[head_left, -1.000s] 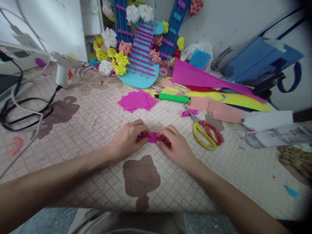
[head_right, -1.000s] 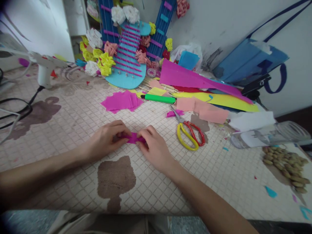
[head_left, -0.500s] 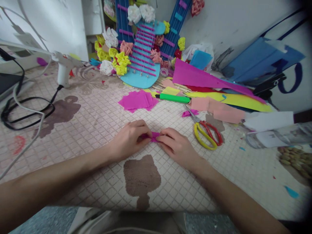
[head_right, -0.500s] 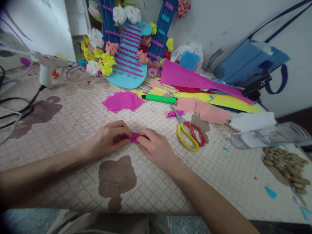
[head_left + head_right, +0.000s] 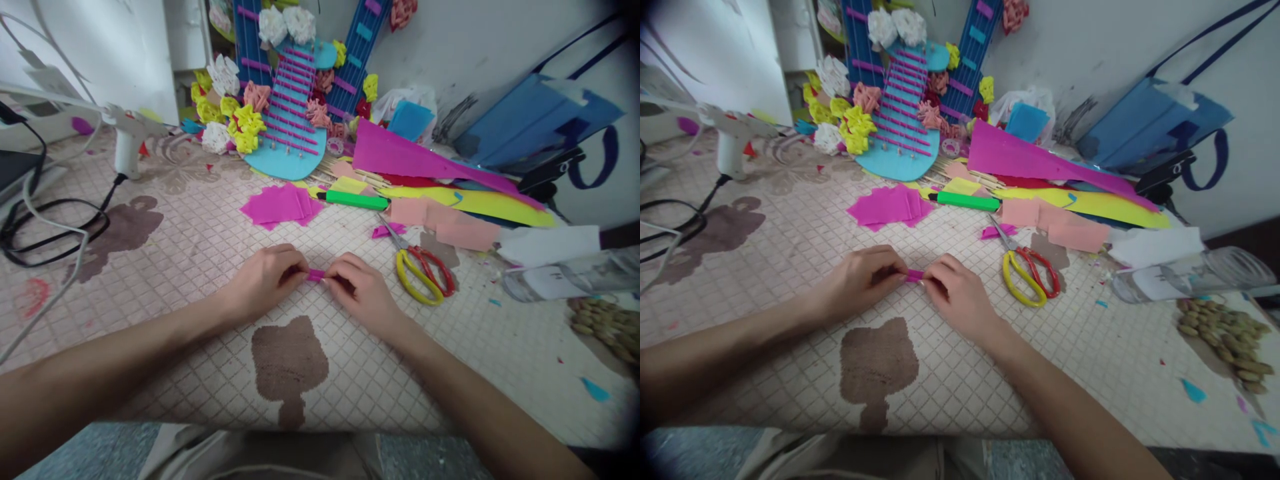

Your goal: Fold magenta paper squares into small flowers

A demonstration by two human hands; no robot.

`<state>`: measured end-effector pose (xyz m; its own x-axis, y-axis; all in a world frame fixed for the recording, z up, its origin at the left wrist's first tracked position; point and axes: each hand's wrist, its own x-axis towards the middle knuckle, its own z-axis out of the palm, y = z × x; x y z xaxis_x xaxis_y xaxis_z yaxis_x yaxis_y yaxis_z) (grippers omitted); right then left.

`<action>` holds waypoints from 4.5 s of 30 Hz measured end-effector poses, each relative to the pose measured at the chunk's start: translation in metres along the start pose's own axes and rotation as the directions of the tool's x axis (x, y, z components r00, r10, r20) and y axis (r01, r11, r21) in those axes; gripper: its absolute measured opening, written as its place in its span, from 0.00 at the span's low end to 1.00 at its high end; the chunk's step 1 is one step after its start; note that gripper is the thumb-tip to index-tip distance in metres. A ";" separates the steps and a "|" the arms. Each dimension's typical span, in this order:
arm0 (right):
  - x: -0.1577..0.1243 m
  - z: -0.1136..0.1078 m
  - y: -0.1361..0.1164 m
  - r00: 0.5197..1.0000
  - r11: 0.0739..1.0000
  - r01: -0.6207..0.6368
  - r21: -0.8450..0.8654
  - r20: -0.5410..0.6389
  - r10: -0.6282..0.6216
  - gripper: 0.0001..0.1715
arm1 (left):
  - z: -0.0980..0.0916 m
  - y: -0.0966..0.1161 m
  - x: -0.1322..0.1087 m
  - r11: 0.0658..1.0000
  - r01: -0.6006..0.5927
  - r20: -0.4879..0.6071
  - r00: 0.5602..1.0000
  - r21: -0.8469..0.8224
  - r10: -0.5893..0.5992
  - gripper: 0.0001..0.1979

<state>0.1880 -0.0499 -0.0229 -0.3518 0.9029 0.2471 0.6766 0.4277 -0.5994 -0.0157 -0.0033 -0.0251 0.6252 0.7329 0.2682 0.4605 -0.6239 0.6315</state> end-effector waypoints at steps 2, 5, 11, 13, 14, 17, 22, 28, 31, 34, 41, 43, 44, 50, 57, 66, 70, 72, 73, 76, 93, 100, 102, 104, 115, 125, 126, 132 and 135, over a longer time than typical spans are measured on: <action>0.003 0.000 -0.001 0.999 0.999 -0.044 -0.004 0.004 0.044 0.05 | 0.000 0.001 0.002 0.999 0.038 0.000 0.999 0.013 -0.038 0.04; 0.006 0.000 -0.002 0.997 0.996 -0.082 -0.021 -0.002 0.082 0.05 | -0.001 0.002 0.005 0.995 0.085 0.017 0.996 0.057 -0.086 0.04; 0.011 -0.002 -0.002 0.992 0.990 -0.128 -0.059 -0.008 0.128 0.06 | -0.003 0.002 0.011 0.986 0.130 0.033 0.990 0.105 -0.134 0.04; 0.012 -0.003 -0.003 0.991 0.989 -0.136 -0.058 0.002 0.137 0.07 | -0.004 0.002 0.013 0.982 0.151 0.041 0.987 0.114 -0.156 0.04; 0.012 -0.003 -0.003 0.990 0.989 -0.139 -0.057 0.010 0.140 0.07 | -0.004 0.002 0.014 0.979 0.164 0.046 0.984 0.120 -0.171 0.04; 0.013 -0.001 -0.003 0.990 0.987 -0.140 -0.082 0.017 0.142 0.07 | -0.005 0.004 0.017 0.967 0.205 0.060 0.974 0.150 -0.216 0.05; 0.015 0.002 -0.002 0.987 0.973 -0.156 -0.170 -0.006 0.158 0.08 | -0.005 0.007 0.018 0.949 0.217 0.075 0.968 0.229 -0.239 0.06; 0.014 0.002 0.000 0.989 0.977 -0.143 -0.157 0.005 0.146 0.07 | -0.003 0.007 0.016 0.948 0.175 0.053 0.979 0.267 -0.196 0.05; 0.014 0.002 0.001 0.987 0.977 -0.160 -0.140 -0.009 0.161 0.05 | -0.002 0.006 0.015 0.939 0.206 0.048 0.973 0.274 -0.228 0.03; 0.013 0.000 0.001 0.988 0.982 -0.152 -0.110 0.009 0.154 0.05 | -0.001 0.006 0.015 0.941 0.204 0.033 0.975 0.270 -0.220 0.04; 0.013 -0.001 0.002 0.990 0.987 -0.138 -0.082 -0.017 0.137 0.06 | 0.000 0.003 0.013 0.967 0.150 0.023 0.987 0.208 -0.158 0.02; 0.011 0.000 0.002 0.989 0.989 -0.140 -0.043 -0.056 0.137 0.05 | 0.000 0.001 0.011 0.978 0.126 -0.001 0.992 0.166 -0.128 0.02; 0.010 0.000 0.002 0.987 0.989 -0.144 -0.019 -0.069 0.142 0.05 | 0.000 0.001 0.011 0.985 0.107 -0.014 0.994 0.137 -0.106 0.03; 0.005 0.000 0.000 0.987 0.991 -0.114 0.073 -0.110 0.121 0.02 | -0.003 -0.001 0.008 0.989 0.096 -0.056 0.993 -0.108 -0.103 0.06; 0.004 0.000 -0.006 0.986 0.997 -0.056 0.055 -0.156 0.064 0.05 | -0.002 0.007 0.008 0.947 0.165 0.034 0.986 -0.275 -0.162 0.05; 0.006 0.003 -0.011 0.990 0.976 -0.116 0.185 -0.059 0.129 0.04 | -0.002 0.010 0.007 0.935 0.166 0.021 0.986 -0.313 -0.168 0.03; 0.006 0.003 -0.010 0.989 0.963 -0.122 0.241 -0.051 0.138 0.03 | -0.001 0.012 0.007 0.935 0.162 0.002 0.986 -0.314 -0.170 0.03; 0.006 0.003 -0.009 0.986 0.953 -0.144 0.268 -0.048 0.162 0.04 | -0.002 0.012 0.007 0.927 0.187 0.012 0.981 -0.324 -0.194 0.03; 0.006 0.003 -0.008 0.984 0.946 -0.155 0.286 -0.046 0.175 0.04 | -0.002 0.012 0.007 0.920 0.206 0.023 0.977 -0.334 -0.210 0.03; 0.005 0.002 -0.006 0.976 0.912 -0.198 0.359 -0.017 0.218 0.06 | -0.003 0.009 0.008 0.884 0.269 0.069 0.962 -0.383 -0.262 0.05; 0.005 -0.007 -0.003 0.912 0.705 -0.404 0.582 0.194 0.362 0.11 | -0.012 0.001 0.010 0.818 0.358 0.129 0.932 -0.450 -0.337 0.10; 0.004 -0.007 -0.007 0.960 0.865 -0.272 0.421 0.060 0.272 0.18 | -0.008 0.009 0.007 0.878 0.303 0.084 0.953 -0.370 -0.293 0.06; 0.005 -0.005 -0.010 0.967 0.890 -0.251 0.381 0.062 0.246 0.11 | -0.007 0.014 0.006 0.894 0.291 0.068 0.956 -0.341 -0.285 0.04; 0.005 -0.003 -0.010 0.966 0.899 -0.258 0.353 0.082 0.245 0.06 | -0.006 0.017 0.005 0.908 0.277 0.053 0.960 -0.313 -0.274 0.04; 0.004 -0.005 -0.004 0.940 0.793 -0.331 0.512 0.103 0.326 0.07 | -0.008 0.006 0.007 0.717 0.376 0.164 0.923 -0.587 -0.349 0.06; 0.005 -0.007 -0.003 0.912 0.686 -0.395 0.611 0.174 0.370 0.12 | -0.017 0.003 0.010 0.592 0.453 0.262 0.886 -0.666 -0.382 0.11; 0.006 -0.007 -0.003 0.911 0.681 -0.398 0.615 0.176 0.373 0.12 | -0.016 0.001 0.009 0.601 0.455 0.272 0.886 -0.657 -0.375 0.12; 0.007 -0.010 -0.002 0.907 0.669 -0.407 0.622 0.191 0.374 0.11 | -0.016 -0.001 0.009 0.632 0.463 0.326 0.886 -0.621 -0.329 0.12; 0.007 -0.011 -0.003 0.911 0.684 -0.402 0.608 0.191 0.365 0.11 | -0.016 0.007 0.013 0.771 0.348 0.262 0.934 -0.533 -0.241 0.14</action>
<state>0.1907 -0.0442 -0.0113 -0.1972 0.9704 -0.1396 0.2110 -0.0970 -0.9727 -0.0140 0.0063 -0.0053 0.6384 0.7642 -0.0923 0.2373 -0.0813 0.9680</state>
